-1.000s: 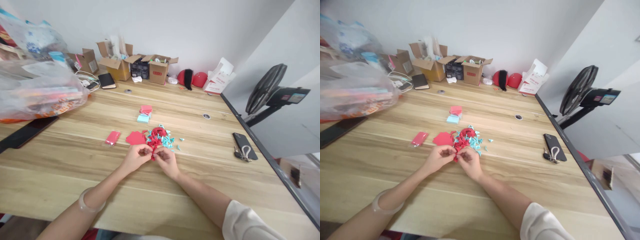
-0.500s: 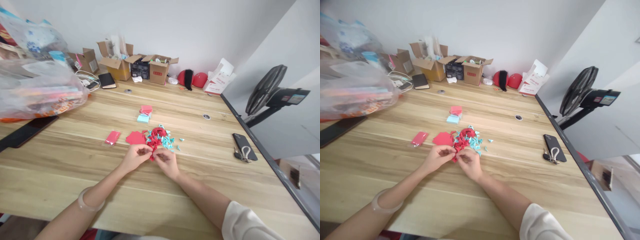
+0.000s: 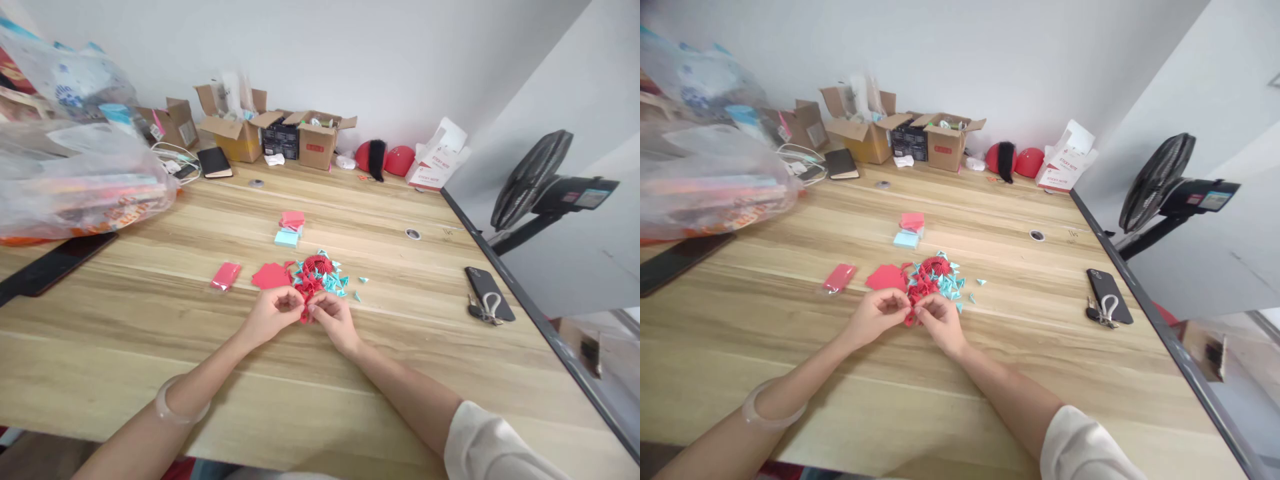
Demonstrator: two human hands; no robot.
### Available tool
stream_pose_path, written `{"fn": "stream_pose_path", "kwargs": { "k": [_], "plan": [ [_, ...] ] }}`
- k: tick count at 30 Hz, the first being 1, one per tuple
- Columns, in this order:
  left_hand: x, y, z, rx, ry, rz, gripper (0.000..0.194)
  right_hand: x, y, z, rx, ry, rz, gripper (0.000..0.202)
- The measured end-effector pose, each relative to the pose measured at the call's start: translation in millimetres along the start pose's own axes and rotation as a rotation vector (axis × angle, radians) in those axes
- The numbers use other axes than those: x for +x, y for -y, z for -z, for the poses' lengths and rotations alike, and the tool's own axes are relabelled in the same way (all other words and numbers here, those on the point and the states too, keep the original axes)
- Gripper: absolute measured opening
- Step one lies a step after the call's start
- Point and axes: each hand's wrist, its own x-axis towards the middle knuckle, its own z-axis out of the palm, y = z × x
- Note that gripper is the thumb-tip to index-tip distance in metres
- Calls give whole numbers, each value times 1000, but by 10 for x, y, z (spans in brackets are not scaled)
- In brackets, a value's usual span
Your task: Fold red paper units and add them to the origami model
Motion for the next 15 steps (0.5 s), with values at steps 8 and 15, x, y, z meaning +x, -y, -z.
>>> {"fn": "stream_pose_path", "kwargs": {
  "k": [8,15],
  "plan": [
    [-7,22,1,159,18,-71,5,29,9,-10,36,38,-68,23],
    [-25,-47,19,316,11,-150,6,28,34,-30,5,76,-65,20]
  ]
}}
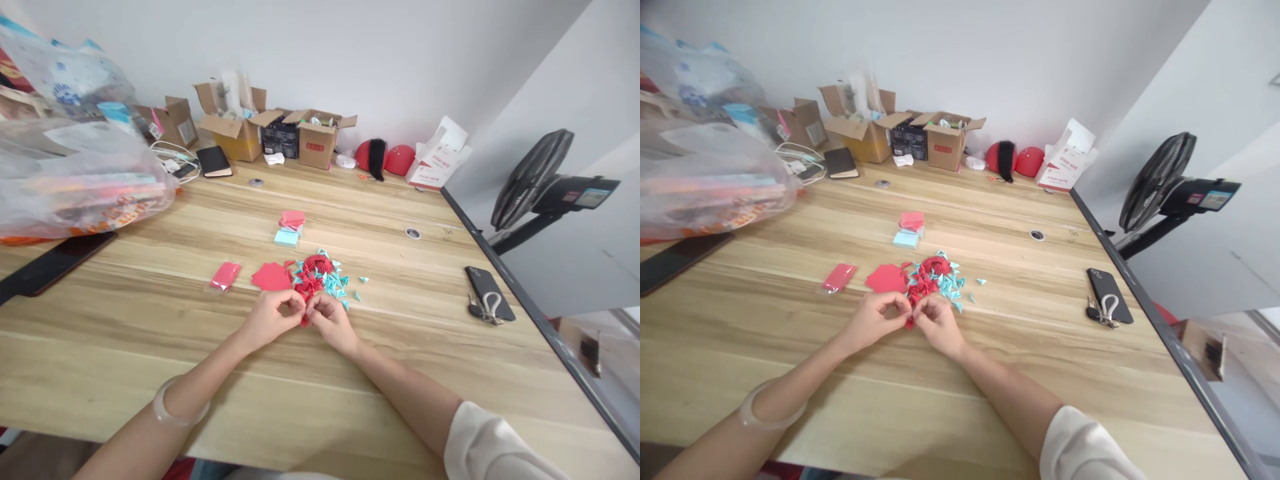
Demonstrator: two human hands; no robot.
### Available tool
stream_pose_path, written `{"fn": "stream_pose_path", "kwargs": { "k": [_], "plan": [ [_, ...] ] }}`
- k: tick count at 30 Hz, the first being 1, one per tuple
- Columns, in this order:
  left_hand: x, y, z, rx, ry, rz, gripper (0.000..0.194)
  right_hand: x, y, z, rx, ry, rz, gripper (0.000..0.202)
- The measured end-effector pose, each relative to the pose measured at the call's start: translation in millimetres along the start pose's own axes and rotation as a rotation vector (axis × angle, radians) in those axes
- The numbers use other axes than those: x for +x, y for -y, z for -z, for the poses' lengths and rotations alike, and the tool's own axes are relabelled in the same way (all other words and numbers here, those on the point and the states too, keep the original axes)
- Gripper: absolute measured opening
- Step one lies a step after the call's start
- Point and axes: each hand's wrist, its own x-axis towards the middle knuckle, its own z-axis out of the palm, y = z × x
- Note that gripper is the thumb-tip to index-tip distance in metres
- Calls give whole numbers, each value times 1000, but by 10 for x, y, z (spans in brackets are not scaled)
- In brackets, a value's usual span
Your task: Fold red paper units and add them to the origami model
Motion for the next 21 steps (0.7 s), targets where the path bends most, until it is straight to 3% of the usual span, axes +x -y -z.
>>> {"fn": "stream_pose_path", "kwargs": {
  "k": [7,14,21],
  "plan": [
    [-17,-38,-6,80,-15,-61,7,-8,25,-13,-30,11,4,16],
    [-6,67,-63,-216,-66,90,8,2,25,-8,-15,-8,5,20],
    [-1,44,-90,-298,-52,108,7,-2,14,-6,2,-34,24,20]
  ]
}}
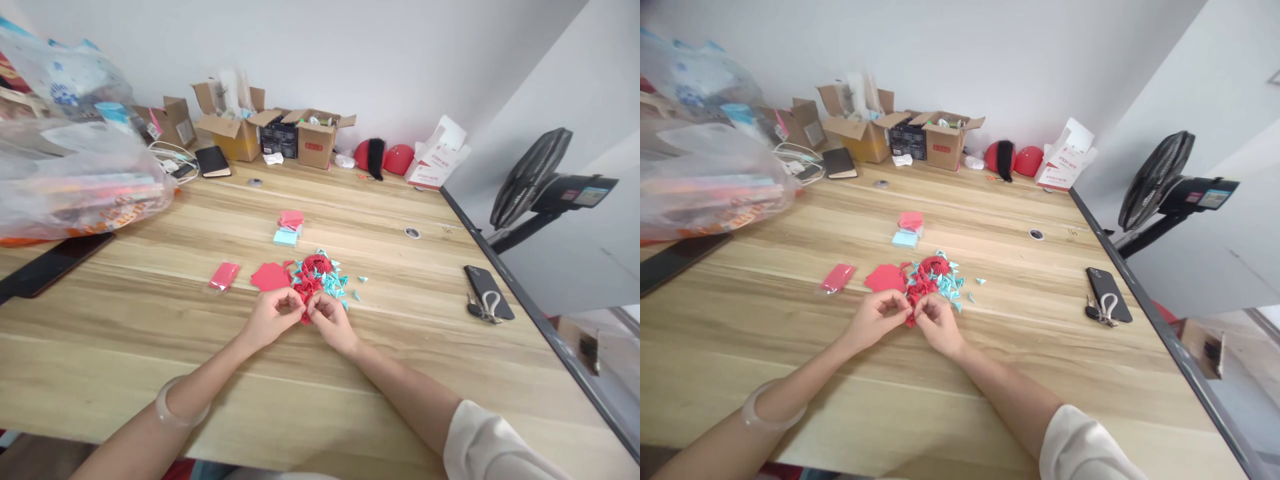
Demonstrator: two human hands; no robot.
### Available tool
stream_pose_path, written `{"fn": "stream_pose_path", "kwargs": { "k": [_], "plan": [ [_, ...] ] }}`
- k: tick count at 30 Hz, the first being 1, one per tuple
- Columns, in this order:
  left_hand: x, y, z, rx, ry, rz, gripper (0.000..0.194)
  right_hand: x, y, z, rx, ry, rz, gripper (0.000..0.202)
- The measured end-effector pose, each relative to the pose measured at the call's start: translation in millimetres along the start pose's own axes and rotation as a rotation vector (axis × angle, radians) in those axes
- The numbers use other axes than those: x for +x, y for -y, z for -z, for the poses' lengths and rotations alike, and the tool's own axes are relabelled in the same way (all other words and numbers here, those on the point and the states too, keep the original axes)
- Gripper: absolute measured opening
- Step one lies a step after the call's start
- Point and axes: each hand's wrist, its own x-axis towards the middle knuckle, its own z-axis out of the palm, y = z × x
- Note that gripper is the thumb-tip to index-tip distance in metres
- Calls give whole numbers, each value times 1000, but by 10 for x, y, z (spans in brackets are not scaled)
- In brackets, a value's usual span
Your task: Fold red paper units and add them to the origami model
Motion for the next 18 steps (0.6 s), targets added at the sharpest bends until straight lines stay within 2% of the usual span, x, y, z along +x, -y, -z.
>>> {"fn": "stream_pose_path", "kwargs": {
  "k": [10,18],
  "plan": [
    [9,-3,-15,-18,-35,8,9,17,-32,-6,12,-55,-20,19],
    [-7,5,-16,129,-53,-37,5,-14,-67,6,-31,-113,6,12]
  ]
}}
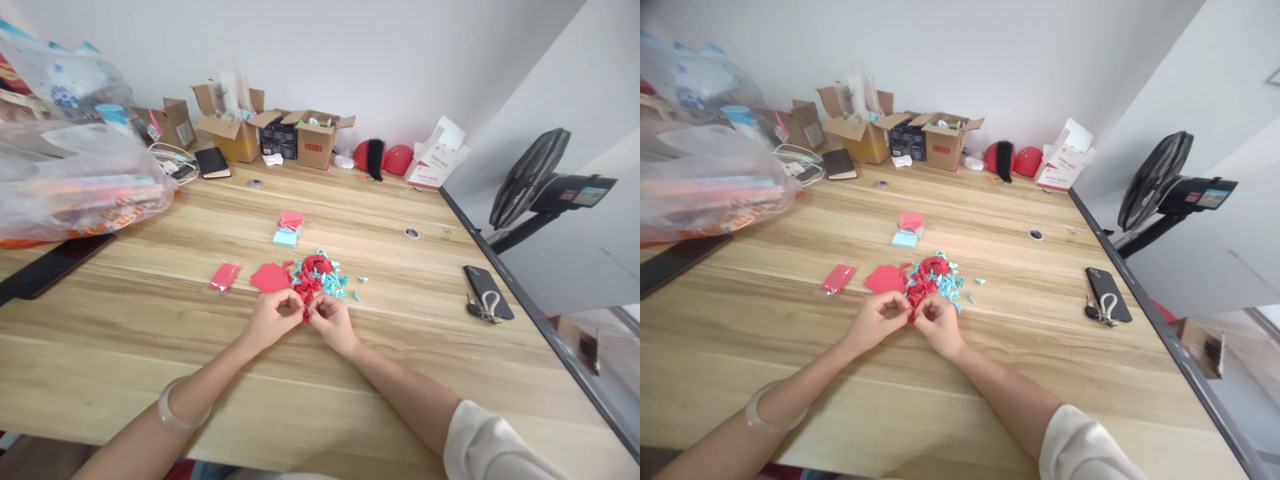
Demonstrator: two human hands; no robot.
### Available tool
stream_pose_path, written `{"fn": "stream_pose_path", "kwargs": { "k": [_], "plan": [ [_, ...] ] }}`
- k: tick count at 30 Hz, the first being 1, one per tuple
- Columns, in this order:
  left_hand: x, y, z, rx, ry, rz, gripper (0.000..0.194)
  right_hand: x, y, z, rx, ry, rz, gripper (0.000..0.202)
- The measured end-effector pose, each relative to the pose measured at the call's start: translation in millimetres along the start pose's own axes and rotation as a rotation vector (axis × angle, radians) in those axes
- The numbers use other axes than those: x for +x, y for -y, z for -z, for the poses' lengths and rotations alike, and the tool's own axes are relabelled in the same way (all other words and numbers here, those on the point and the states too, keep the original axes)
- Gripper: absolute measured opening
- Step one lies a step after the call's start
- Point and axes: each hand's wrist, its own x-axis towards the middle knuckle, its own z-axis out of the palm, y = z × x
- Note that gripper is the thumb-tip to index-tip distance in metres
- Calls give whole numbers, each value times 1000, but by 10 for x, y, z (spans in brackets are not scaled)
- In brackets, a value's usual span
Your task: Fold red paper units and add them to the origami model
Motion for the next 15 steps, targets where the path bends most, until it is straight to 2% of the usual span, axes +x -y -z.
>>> {"fn": "stream_pose_path", "kwargs": {
  "k": [9,15],
  "plan": [
    [7,-5,17,6,-38,-13,8,5,85,4,89,67,-28,11],
    [18,9,15,-86,-38,23,14,29,66,0,147,48,-92,19]
  ]
}}
